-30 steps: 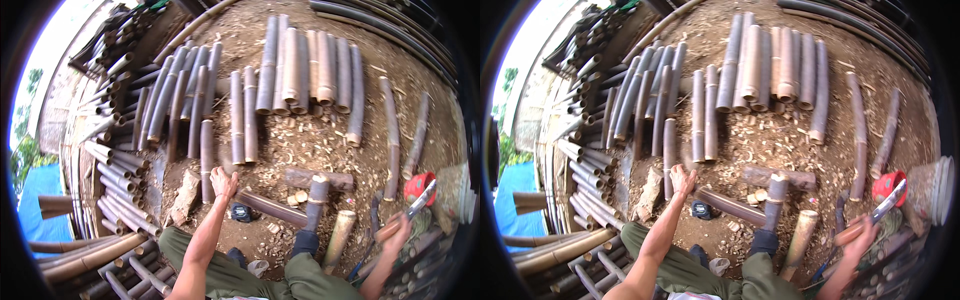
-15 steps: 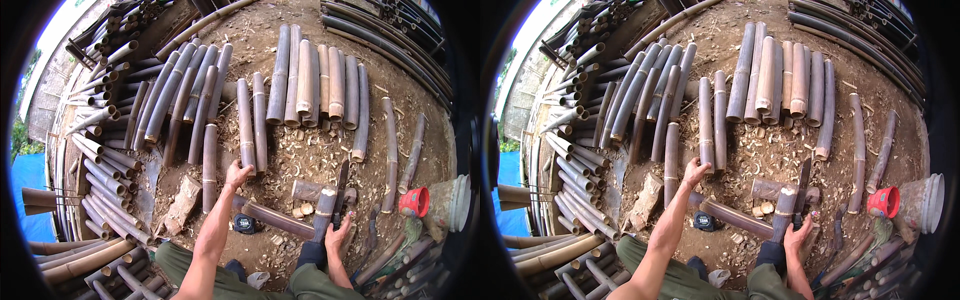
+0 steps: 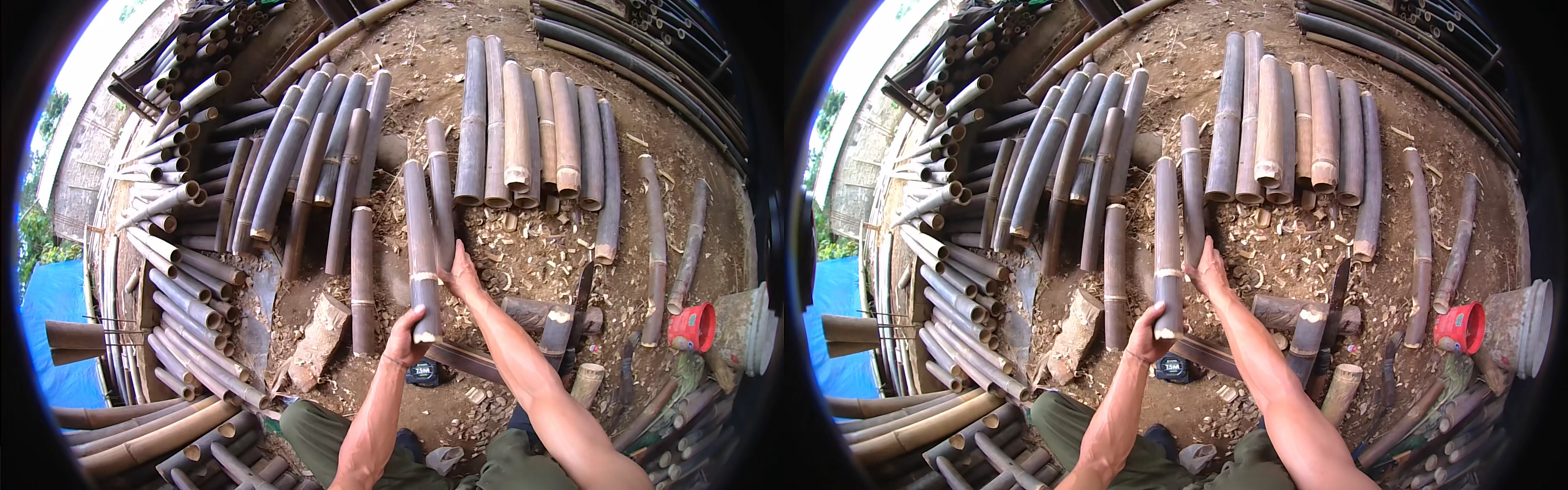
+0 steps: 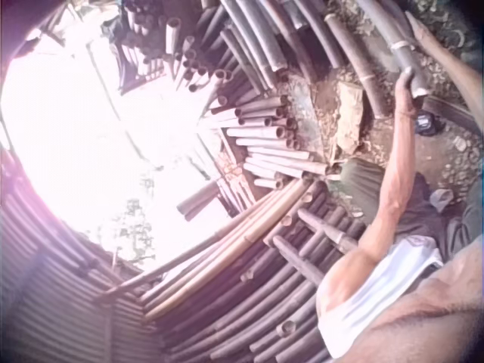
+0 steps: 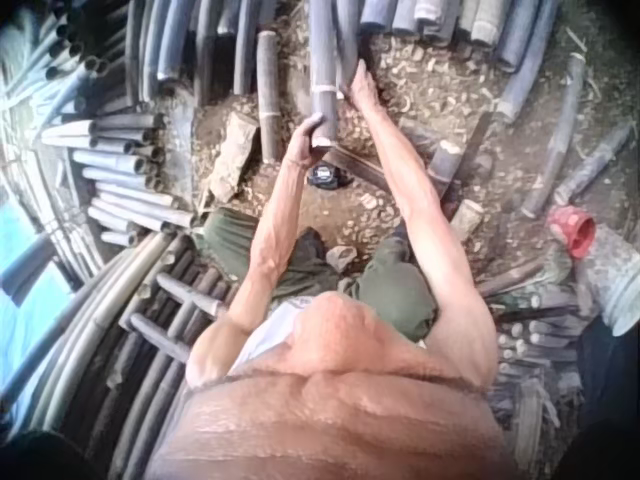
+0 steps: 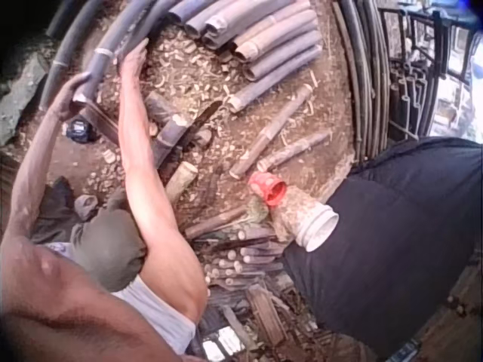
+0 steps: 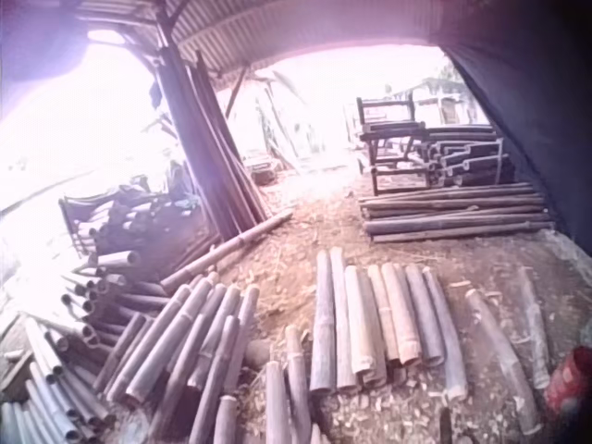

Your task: The person carves and fits bamboo poles together. They use a knife to cut a hole in one bamboo pole and then fit another pole into the carved hole, using a small hammer to tap it into place.

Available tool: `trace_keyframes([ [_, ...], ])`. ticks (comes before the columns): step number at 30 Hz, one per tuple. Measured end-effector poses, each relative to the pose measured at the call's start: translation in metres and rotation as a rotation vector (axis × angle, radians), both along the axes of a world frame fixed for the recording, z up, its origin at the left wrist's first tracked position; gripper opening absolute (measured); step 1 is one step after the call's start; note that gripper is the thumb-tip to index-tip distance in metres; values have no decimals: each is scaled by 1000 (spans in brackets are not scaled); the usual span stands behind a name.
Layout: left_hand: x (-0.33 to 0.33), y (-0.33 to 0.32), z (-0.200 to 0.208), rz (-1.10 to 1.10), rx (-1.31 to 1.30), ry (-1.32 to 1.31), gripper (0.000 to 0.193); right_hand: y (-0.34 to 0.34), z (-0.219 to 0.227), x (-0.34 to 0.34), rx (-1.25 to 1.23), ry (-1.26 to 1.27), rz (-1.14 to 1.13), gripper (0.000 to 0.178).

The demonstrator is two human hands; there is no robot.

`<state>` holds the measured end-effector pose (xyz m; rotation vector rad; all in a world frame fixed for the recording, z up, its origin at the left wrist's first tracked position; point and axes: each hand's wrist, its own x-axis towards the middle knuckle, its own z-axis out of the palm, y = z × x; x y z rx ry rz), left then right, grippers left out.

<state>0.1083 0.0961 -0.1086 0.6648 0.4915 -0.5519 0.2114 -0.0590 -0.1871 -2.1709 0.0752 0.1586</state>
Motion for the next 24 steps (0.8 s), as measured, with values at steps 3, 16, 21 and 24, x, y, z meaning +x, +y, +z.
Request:
trace_keyframes([
  [3, -27, 35, -3, 38, -153, 71, 60, 14, 40, -15, 279, 311, -35, 74],
  [16, -49, -15, 1, 26, -125, 9, 62, -45, 80, -144, 280, 74, -84, 74],
  [21, -59, -20, -19, 22, 65, 120, 62, -43, 93, -145, 454, 351, 3, 82],
  [24, -55, -22, -6, -18, 48, 80, 62, -40, 113, -141, 912, 454, 17, 65],
])
